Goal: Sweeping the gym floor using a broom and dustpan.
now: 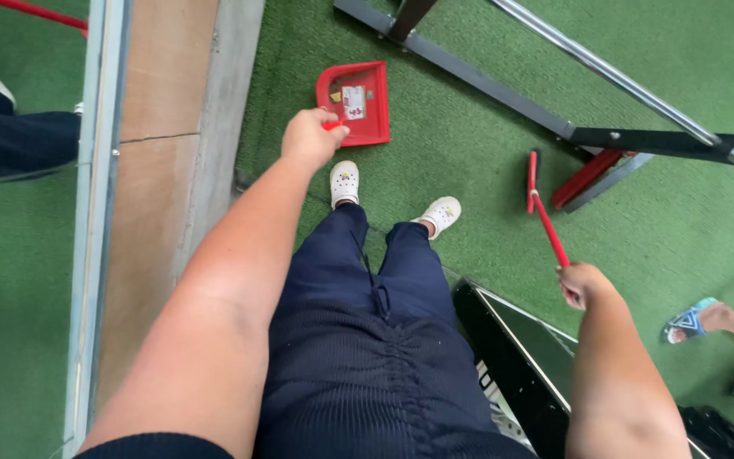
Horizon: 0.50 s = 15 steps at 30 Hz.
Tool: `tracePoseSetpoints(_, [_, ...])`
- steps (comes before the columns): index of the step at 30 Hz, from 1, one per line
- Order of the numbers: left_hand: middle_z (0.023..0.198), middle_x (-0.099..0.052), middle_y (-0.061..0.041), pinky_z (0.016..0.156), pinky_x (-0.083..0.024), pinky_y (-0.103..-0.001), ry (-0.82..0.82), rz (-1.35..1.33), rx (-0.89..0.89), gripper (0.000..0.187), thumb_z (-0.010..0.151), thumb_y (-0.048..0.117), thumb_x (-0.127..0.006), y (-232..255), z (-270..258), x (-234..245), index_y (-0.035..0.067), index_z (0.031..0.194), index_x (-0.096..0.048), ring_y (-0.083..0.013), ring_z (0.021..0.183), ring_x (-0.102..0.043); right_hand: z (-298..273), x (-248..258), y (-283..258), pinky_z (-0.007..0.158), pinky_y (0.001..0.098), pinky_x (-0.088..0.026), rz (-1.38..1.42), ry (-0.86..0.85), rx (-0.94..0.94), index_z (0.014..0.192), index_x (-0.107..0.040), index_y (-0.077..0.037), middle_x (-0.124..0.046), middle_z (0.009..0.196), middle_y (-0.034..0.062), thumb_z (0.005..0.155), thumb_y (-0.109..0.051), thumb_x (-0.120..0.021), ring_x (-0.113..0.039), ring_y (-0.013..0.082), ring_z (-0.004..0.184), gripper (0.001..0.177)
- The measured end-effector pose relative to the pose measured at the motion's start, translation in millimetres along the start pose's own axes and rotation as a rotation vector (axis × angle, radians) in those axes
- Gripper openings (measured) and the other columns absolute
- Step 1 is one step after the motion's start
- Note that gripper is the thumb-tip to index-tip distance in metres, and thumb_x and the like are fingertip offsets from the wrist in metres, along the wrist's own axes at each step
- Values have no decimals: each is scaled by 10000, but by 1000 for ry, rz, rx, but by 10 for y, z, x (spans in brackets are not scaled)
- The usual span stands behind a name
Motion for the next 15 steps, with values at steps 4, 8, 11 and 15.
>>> tracePoseSetpoints(4, [1234, -697, -170, 914, -532, -397, 19, 64, -44, 403, 772, 291, -877, 114, -99, 60, 71, 1095, -780, -295, 1052, -700, 18, -711, -1018, 412, 330, -370, 26, 9, 63, 927, -527, -82, -437, 618, 0, 1020, -294, -620, -431, 155, 480, 249])
tracePoseSetpoints(8, [1127, -752, -132, 895, -565, -380, -56, 25, 97, 401, 792, 320, -831, 371, -193, 158, 112, 1127, -757, -258, 976, -746, -972, -1627, -2039, 393, 380, -364, -307, 14, 247, 926, -632, 33, -561, 615, 62, 926, -146, -604, -508, 184, 442, 181])
tracePoseSetpoints(11, [1053, -758, -143, 878, -561, -398, -57, 87, 94, 385, 793, 332, -833, 482, -128, 107, 138, 1118, -767, -277, 967, -735, -2061, -2087, -2179, 662, 414, -577, -686, 5, 439, 1169, -685, 102, -733, 886, 195, 862, -232, -757, -735, 292, 735, 459])
tracePoseSetpoints(15, [1044, -750, -156, 867, -557, -415, -64, 149, 11, 355, 814, 342, -834, 696, -23, 99, 133, 1095, -778, -305, 964, -721, -1745, -1911, -1518, 823, 497, -544, -839, 163, 647, 1443, -457, 35, -684, 1108, 299, 1008, -217, -560, -683, 413, 981, 513])
Point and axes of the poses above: each hand's wrist, its own z-axis towards the middle knuckle, its own x-axis out of the back of the hand, y = z × x, the point moved 2 cm from there along z, towards the middle knuckle
